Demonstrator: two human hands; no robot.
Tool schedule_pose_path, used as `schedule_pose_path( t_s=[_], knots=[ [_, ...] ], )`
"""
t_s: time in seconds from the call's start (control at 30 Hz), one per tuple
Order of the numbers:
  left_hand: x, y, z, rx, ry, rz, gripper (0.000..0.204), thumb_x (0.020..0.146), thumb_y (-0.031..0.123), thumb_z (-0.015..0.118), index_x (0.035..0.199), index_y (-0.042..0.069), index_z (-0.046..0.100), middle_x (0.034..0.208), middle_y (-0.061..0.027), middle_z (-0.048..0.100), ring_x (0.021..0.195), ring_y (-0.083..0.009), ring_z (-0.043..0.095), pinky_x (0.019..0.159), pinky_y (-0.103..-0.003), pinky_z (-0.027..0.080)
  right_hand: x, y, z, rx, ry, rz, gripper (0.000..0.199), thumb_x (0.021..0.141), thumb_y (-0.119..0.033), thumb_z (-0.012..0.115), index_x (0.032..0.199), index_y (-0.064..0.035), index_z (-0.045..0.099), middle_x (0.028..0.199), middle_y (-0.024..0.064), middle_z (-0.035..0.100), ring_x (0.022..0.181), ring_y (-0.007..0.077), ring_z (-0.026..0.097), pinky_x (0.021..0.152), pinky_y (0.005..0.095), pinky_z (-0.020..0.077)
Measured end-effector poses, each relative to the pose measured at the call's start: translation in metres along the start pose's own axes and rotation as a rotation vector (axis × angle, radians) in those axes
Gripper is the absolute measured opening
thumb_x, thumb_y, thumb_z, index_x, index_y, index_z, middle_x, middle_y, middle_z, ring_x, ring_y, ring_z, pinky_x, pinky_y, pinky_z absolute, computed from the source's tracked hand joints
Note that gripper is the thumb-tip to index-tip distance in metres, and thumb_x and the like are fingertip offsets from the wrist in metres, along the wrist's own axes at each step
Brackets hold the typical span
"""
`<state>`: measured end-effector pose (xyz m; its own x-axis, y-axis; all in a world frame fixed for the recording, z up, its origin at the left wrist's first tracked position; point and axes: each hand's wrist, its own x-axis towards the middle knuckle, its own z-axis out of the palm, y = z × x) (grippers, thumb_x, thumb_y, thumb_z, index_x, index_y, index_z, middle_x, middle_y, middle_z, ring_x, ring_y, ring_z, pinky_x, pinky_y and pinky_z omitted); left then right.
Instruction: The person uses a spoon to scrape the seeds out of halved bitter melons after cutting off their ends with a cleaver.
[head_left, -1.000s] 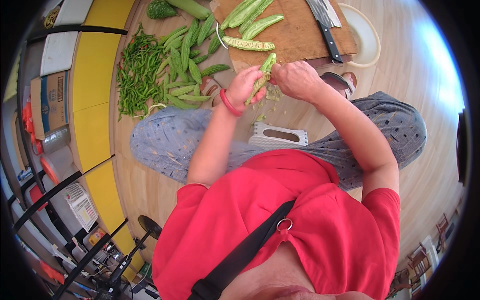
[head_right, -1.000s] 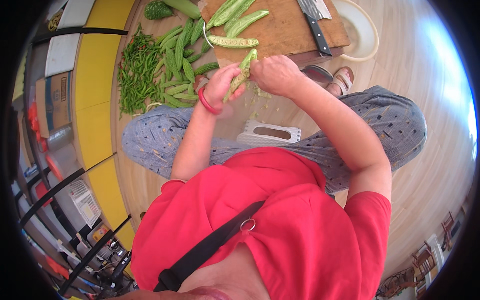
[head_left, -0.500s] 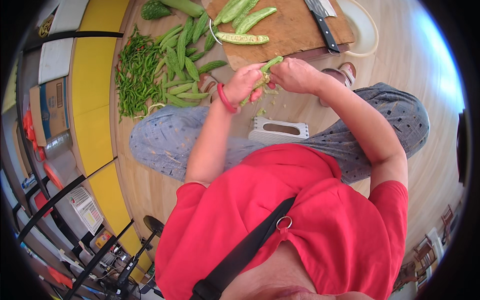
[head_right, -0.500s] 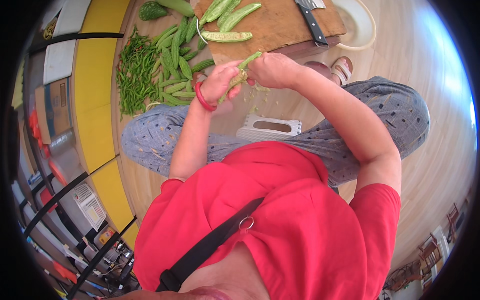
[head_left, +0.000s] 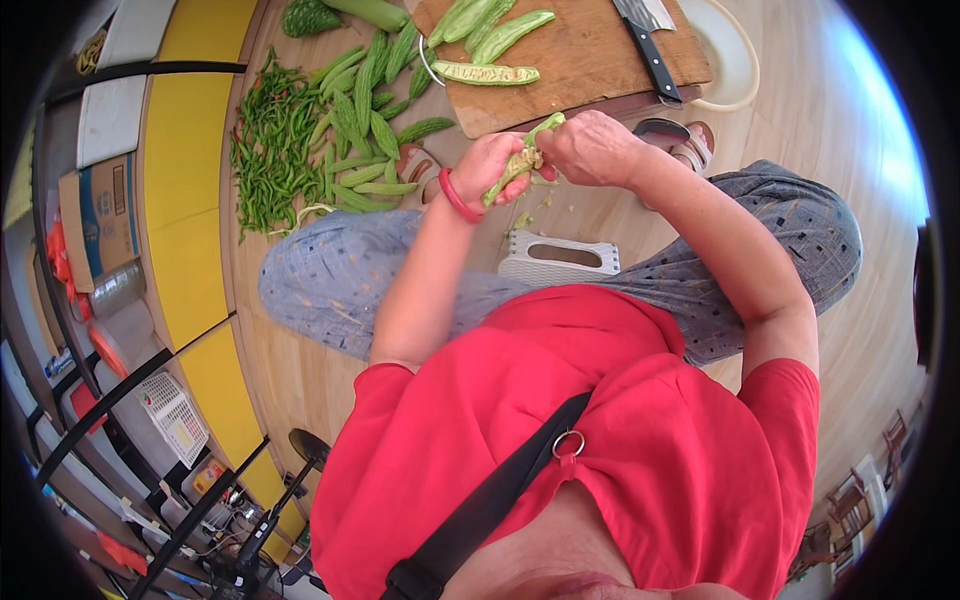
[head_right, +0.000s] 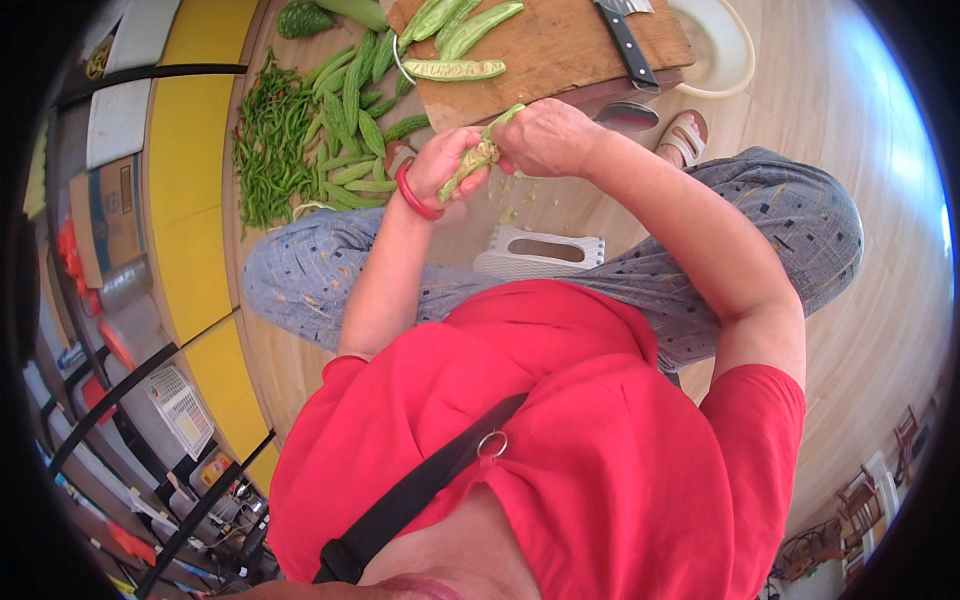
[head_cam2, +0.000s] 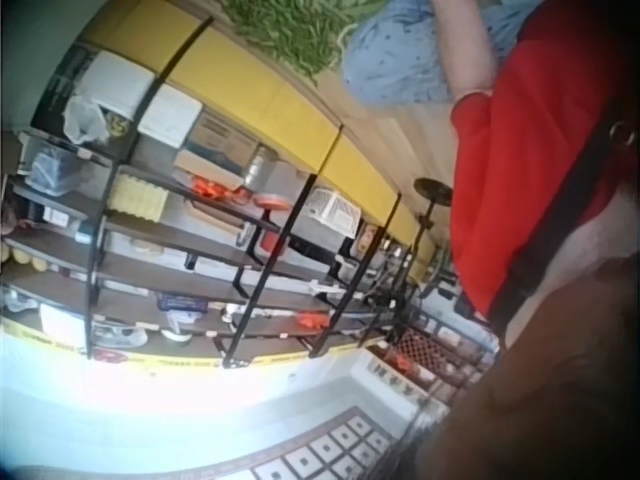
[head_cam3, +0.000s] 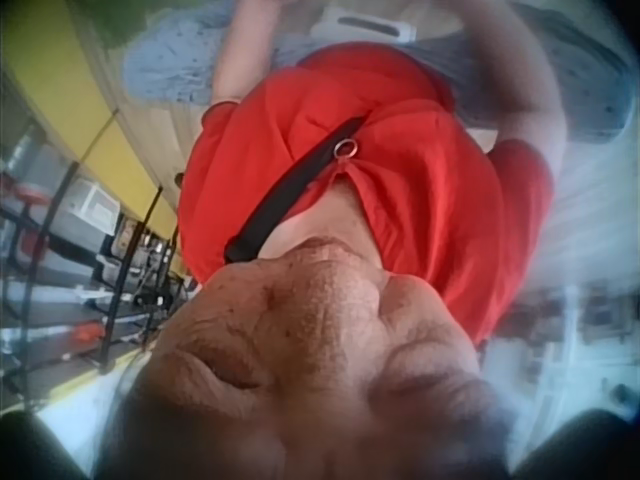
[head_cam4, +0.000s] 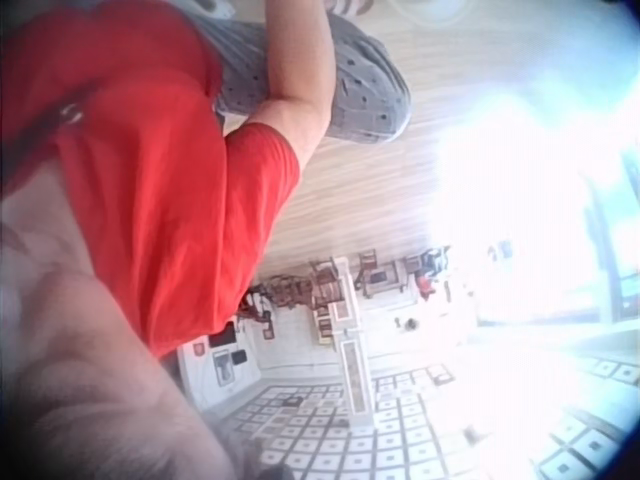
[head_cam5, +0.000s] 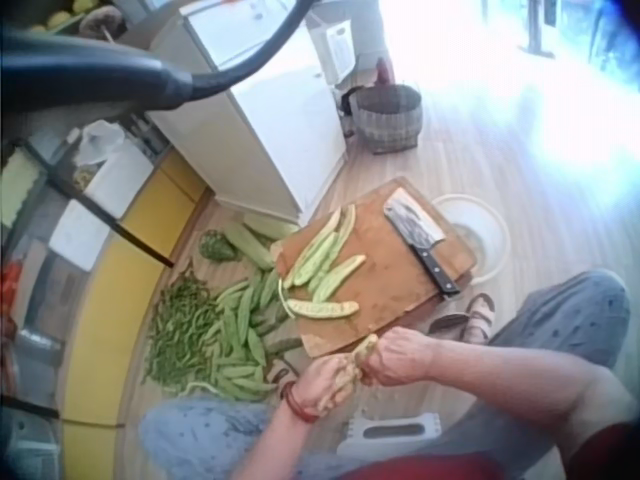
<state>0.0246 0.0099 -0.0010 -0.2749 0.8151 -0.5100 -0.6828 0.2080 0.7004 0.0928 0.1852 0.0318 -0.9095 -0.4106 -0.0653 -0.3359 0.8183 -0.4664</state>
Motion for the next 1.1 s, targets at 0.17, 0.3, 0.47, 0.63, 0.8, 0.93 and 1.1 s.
schedule_pose_path(
  t_s=[0.17,0.3,0.47,0.63,0.8,0.93,1.1],
  knots=[
    [-0.004,0.011,0.019,0.122,0.222,0.079,0.031,0.085,0.017,0.030,0.089,-0.003,0.053,0.068,-0.0114,0.057,0.039,-0.0107,0.043,0.034,-0.021,0.034,-0.001,-0.002,0.002,-0.090,0.050,0.012,0.012,0.075,-0.017,0.051,0.075,-0.0055,0.056,0.060,0.0142,0.059,0.058,0.0298,0.060,0.054,0.0395,0.0475],
    [0.005,0.006,-0.002,0.138,0.462,0.215,0.029,0.086,0.020,0.032,0.089,-0.001,0.052,0.068,-0.0094,0.055,0.044,-0.0115,0.047,0.035,-0.022,0.035,-0.001,-0.032,0.001,-0.130,-0.078,-0.056,0.014,0.079,-0.012,0.041,0.081,-0.0041,0.052,0.059,0.0132,0.059,0.056,0.0289,0.061,0.052,0.0405,0.0483],
    [0.000,0.018,-0.004,-0.166,0.251,0.160,0.034,0.088,0.022,0.030,0.115,0.006,0.043,0.086,-0.0114,0.058,0.052,-0.0152,0.053,0.036,-0.023,0.037,0.008,-0.013,-0.010,-0.051,0.108,0.251,0.016,0.081,-0.014,0.042,0.078,-0.0030,0.053,0.065,0.0166,0.060,0.061,0.0309,0.062,0.055,0.0412,0.0485],
    [0.000,0.013,0.003,-0.175,0.139,0.165,0.038,0.089,0.021,0.028,0.123,0.008,0.039,0.093,-0.0122,0.058,0.044,-0.0160,0.051,0.033,-0.023,0.035,0.011,-0.008,-0.003,-0.064,0.185,0.297,0.016,0.079,-0.014,0.044,0.075,-0.0029,0.054,0.067,0.0178,0.061,0.066,0.0307,0.062,0.059,0.0409,0.0486],
    [-0.001,0.010,0.019,-0.031,0.335,0.195,0.026,0.091,0.025,0.037,0.103,0.006,0.049,0.068,-0.0050,0.052,0.037,-0.0131,0.043,0.030,-0.023,0.030,0.016,-0.015,0.000,-0.115,0.107,0.312,0.017,0.077,-0.013,0.045,0.074,-0.0009,0.055,0.066,0.0180,0.061,0.065,0.0308,0.062,0.060,0.0404,0.0488],
    [-0.003,0.004,0.022,0.016,0.377,0.162,0.026,0.091,0.027,0.040,0.094,0.004,0.051,0.062,-0.0042,0.050,0.036,-0.0114,0.042,0.030,-0.023,0.029,0.013,-0.016,0.004,-0.095,0.040,0.242,0.016,0.075,-0.013,0.046,0.069,-0.0011,0.056,0.063,0.0185,0.060,0.063,0.0309,0.062,0.060,0.0402,0.0491],
    [-0.006,0.007,0.021,-0.006,0.312,0.081,0.027,0.091,0.027,0.040,0.090,0.003,0.053,0.054,-0.0034,0.047,0.034,-0.0117,0.040,0.029,-0.023,0.028,0.008,-0.013,0.008,-0.087,0.025,0.107,0.015,0.073,-0.013,0.046,0.068,-0.0016,0.055,0.061,0.0186,0.060,0.061,0.0306,0.062,0.057,0.0399,0.0492]
  ],
)
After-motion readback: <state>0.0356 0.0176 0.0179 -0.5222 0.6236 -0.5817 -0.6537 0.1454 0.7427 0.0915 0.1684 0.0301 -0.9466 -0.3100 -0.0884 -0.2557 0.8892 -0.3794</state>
